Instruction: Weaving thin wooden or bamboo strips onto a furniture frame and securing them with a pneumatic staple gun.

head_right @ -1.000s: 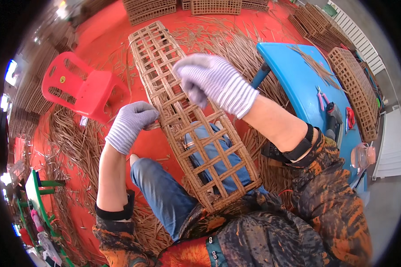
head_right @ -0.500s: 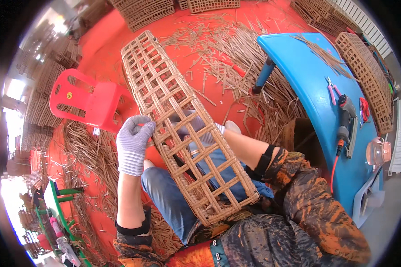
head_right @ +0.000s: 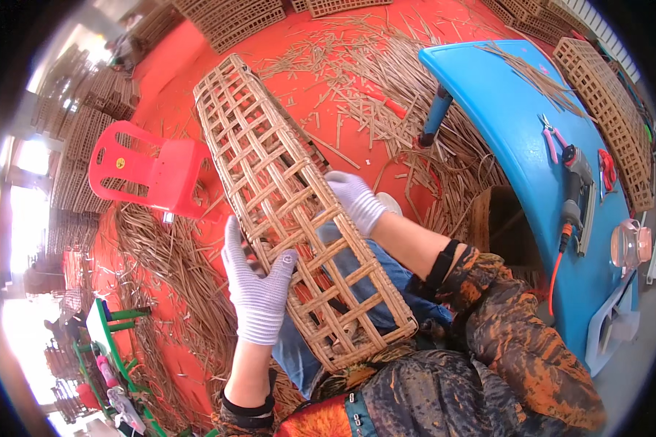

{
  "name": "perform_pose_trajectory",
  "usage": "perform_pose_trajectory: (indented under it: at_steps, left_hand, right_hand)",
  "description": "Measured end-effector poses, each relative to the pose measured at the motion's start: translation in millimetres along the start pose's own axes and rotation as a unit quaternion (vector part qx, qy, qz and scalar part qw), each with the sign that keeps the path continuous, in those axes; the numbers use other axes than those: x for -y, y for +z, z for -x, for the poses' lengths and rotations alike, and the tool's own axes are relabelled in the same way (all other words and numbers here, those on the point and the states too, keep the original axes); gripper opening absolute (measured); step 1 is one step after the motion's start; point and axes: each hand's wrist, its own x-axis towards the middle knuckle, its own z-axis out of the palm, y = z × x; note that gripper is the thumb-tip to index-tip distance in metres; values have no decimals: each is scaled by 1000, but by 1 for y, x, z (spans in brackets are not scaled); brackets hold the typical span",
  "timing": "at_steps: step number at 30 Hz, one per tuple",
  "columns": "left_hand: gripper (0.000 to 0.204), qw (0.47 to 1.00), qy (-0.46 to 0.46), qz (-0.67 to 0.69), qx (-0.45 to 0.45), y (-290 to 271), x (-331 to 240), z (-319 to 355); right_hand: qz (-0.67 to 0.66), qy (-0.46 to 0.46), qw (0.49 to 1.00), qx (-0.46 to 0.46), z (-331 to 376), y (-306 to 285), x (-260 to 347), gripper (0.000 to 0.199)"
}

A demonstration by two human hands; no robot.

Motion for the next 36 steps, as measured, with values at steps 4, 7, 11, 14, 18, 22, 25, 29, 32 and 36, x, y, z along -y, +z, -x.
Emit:
perform_pose_trajectory:
  at_steps: [4,7,11,14,18,22,25,29,32,36]
  left_hand:
    - [87,996,-54,69,0,7,10,2]
    - [83,998,-43,55,-3,2,20,1]
    - [80,988,-92,120,32,-26,40,2]
    - [76,974,-110,193,45,-48,69,7]
    - [72,962,-99,255,13,-69,119,16]
    - [69,953,-170,248,-45,-75,153,27]
    - [67,956,-157,247,-36,-77,159,30]
    - [67,941,-180,286,-30,-79,153,32]
    - [64,940,-187,283,-32,-78,151,33]
    - [61,962,-157,217,-47,-75,158,31]
  right_hand:
    - [6,-67,994,-84,-5,-106,3,10]
    - [88,-99,956,-263,7,-221,9,12]
    - [229,-23,858,-459,46,-372,-16,22]
    - [424,47,759,-493,58,-411,-47,35]
    - [672,97,641,-357,30,-334,-18,42]
    - [631,-350,654,-228,6,-167,66,25]
    - [470,-459,751,63,11,-29,71,25]
    - [583,-162,733,312,39,104,24,38]
    - [629,-17,646,432,45,139,-4,41]
    - [527,-151,748,373,24,99,3,39]
